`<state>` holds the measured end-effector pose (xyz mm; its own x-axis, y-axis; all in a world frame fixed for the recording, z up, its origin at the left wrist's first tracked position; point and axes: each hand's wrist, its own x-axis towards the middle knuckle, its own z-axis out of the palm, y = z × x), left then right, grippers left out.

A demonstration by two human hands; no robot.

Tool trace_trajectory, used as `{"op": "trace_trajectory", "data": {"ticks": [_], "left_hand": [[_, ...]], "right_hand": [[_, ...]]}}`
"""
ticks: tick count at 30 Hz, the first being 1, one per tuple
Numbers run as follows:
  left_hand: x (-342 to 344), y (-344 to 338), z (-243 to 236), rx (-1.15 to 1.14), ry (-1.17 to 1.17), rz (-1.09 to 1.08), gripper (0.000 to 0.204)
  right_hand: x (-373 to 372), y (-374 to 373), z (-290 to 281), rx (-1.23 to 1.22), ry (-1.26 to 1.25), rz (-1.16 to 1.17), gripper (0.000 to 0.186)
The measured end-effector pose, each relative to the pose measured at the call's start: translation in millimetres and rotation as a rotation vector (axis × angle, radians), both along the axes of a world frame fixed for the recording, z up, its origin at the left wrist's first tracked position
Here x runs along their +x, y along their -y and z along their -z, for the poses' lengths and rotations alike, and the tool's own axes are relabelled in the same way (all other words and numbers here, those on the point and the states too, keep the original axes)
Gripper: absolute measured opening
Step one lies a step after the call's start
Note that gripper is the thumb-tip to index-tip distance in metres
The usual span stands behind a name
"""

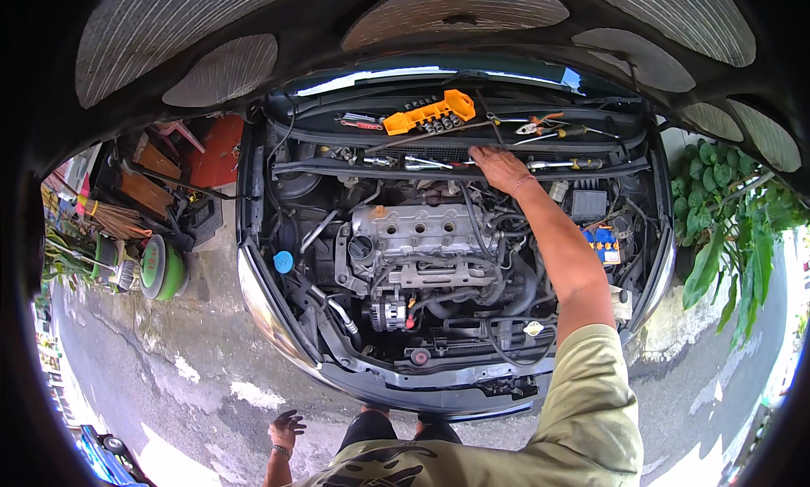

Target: Repairing a car engine by removing ignition coils and using a ratchet to loosen engine components.

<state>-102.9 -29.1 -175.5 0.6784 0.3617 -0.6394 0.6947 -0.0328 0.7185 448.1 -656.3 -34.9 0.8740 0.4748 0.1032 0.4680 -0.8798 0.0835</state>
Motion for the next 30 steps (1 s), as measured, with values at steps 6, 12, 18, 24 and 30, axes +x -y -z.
{"op": "trace_trajectory", "data": {"ticks": [6, 12, 18, 24, 30], "left_hand": [[90.9, 57.9, -74.5, 0.054, 0.417, 0.097, 0.027], [234.0, 197.1, -167.2, -0.004, 0.67, 0.456, 0.041], [278.5, 274.0, -135.2, -0.387, 0.509, 0.547, 0.022], [241.5, 243.0, -124.7, -0.501, 0.332, 0.48, 0.027], [208.6, 210.6, -100.6, -0.551, 0.304, 0.37, 0.031]], "right_hand": [[-37.6, -7.5, -68.9, 0.658, 0.317, 0.097, 0.019], [-171.7, -137.8, -61.4, 1.404, -0.415, 0.175, 0.023], [-222.1, -193.2, -37.9, 1.14, -0.468, 0.044, 0.019], [-77.1, -91.2, -31.9, 0.636, 0.021, 0.773, 0.034], [-1.7, -36.7, 29.2, 0.521, -0.09, 0.97, 0.047]]}}
